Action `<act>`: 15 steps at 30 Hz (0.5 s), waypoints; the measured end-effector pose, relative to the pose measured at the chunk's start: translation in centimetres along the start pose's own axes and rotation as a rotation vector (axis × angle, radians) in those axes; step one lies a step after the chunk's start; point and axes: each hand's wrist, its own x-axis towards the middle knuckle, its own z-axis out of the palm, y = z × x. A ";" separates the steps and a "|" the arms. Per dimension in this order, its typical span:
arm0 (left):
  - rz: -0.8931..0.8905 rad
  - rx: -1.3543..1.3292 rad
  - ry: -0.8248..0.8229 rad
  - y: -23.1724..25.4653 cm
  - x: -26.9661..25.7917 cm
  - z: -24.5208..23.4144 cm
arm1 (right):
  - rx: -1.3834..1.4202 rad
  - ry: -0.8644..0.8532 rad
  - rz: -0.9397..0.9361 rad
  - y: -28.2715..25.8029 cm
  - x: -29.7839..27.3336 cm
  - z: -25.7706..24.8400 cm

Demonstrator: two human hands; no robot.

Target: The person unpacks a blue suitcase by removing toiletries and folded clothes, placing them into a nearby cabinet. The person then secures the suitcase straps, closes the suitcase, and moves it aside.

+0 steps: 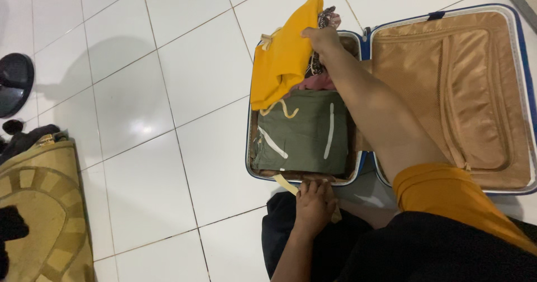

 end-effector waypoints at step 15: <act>-0.040 0.017 -0.021 0.3 0.1 0.0 | -0.157 -0.006 0.016 -3.6 -3.6 0.6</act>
